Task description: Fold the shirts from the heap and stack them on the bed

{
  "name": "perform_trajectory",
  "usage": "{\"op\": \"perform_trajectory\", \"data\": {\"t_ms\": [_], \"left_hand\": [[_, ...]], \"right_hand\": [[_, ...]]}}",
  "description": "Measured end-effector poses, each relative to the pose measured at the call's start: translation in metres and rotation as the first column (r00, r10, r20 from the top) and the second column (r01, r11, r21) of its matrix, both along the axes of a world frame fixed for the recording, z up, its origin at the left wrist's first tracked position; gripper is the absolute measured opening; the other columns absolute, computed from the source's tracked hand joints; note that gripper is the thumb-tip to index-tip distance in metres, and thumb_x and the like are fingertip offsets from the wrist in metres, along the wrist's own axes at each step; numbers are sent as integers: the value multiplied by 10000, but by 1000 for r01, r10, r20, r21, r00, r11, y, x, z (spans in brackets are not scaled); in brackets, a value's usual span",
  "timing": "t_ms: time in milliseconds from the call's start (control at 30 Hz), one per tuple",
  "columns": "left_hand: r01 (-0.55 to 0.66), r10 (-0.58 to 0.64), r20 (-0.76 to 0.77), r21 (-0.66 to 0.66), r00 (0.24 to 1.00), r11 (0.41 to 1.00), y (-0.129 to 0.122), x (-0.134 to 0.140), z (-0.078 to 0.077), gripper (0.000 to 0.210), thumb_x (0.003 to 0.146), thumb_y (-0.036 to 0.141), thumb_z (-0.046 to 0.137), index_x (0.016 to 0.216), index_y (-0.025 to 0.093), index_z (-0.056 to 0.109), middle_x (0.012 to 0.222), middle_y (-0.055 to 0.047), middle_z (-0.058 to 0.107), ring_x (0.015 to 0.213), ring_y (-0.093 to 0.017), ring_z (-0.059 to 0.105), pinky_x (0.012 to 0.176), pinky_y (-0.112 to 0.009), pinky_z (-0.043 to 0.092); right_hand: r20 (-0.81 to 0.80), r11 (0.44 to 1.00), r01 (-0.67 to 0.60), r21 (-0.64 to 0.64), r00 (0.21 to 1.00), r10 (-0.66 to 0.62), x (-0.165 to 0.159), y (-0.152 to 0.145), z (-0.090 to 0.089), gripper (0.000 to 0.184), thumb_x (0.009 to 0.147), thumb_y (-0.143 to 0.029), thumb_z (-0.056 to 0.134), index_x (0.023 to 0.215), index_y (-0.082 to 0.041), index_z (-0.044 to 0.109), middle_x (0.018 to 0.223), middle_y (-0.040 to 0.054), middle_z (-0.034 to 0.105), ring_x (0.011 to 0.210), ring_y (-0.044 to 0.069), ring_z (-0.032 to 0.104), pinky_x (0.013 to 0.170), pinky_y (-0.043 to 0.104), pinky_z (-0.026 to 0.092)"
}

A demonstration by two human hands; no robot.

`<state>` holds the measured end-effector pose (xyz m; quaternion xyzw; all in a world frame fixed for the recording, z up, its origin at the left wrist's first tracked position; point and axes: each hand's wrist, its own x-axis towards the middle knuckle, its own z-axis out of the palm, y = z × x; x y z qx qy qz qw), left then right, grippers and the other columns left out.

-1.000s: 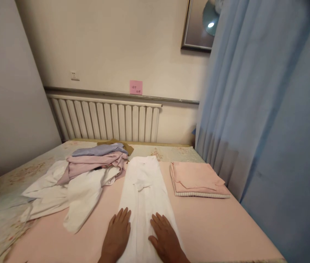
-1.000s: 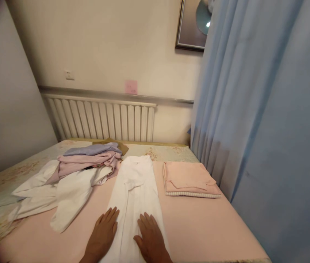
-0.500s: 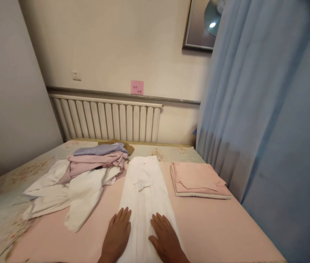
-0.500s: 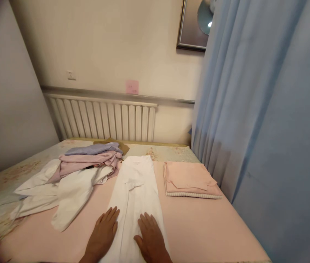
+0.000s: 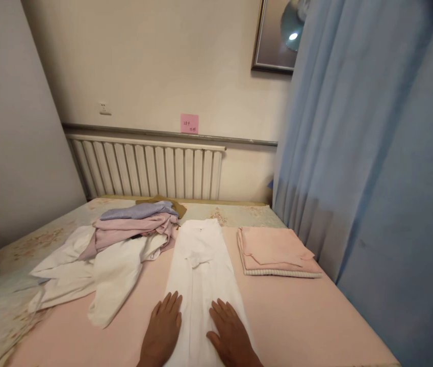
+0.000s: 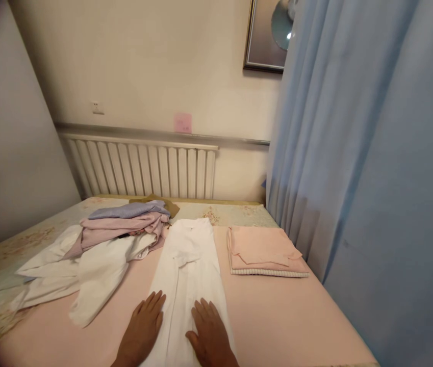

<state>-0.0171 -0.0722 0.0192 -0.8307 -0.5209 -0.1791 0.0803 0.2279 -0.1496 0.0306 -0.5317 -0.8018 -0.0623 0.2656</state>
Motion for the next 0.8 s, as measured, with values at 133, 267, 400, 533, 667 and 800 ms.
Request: {"op": "perform_trajectory", "data": {"t_ms": [133, 267, 400, 533, 667, 800], "left_hand": [[-2, 2, -6, -8, 1000, 1000, 1, 0, -2, 462, 906, 281, 338, 1337, 232, 499, 1398, -41, 495, 1309, -238, 415, 1060, -456, 316], [8, -8, 3, 32, 1000, 999, 2, -2, -6, 459, 911, 294, 342, 1345, 251, 487, 1404, -35, 490, 1308, -233, 415, 1065, -445, 311], [11, -11, 3, 64, 1000, 998, 3, -2, -9, 447, 912, 301, 349, 1328, 257, 508, 1387, -27, 509, 1292, -234, 437, 1059, -435, 321], [8, -8, -4, 45, 1000, 999, 3, -2, -9, 452, 913, 298, 344, 1334, 250, 501, 1391, -25, 504, 1298, -234, 428, 1053, -437, 325], [6, -5, -14, 27, 1000, 1000, 3, -2, -7, 457, 913, 291, 340, 1341, 241, 492, 1404, -30, 488, 1309, -237, 415, 1055, -447, 320], [0, 0, -14, 18, 1000, 1000, 2, -2, -6, 457, 909, 290, 347, 1338, 235, 496, 1402, -35, 491, 1305, -237, 420, 1057, -448, 319]], "right_hand": [[1, 1000, -1, -7, 1000, 1, 0, 0, 1, 474, 872, -337, 563, 1324, -205, 506, 1381, 56, 508, 1296, 262, 438, 1078, 447, 388], [2, 1000, 10, -16, 1000, -10, -1, 2, -3, 480, 866, -345, 572, 1322, -210, 509, 1385, 52, 504, 1297, 266, 437, 1074, 456, 392], [1, 1000, 16, -13, 1000, -16, -1, 3, -6, 475, 864, -351, 571, 1315, -212, 519, 1382, 50, 508, 1293, 272, 441, 1075, 461, 389], [3, 999, 17, -30, 1000, -17, 0, 3, -5, 475, 873, -356, 557, 1325, -217, 511, 1389, 41, 500, 1296, 268, 438, 1084, 443, 382], [6, 999, 7, -35, 1000, -7, 0, 2, -3, 474, 874, -354, 555, 1323, -209, 511, 1391, 46, 497, 1301, 265, 432, 1088, 442, 378], [10, 1000, 4, 4, 1000, -4, 1, 1, -3, 462, 881, -345, 546, 1321, -208, 510, 1387, 45, 501, 1298, 262, 436, 1079, 446, 390]]}}
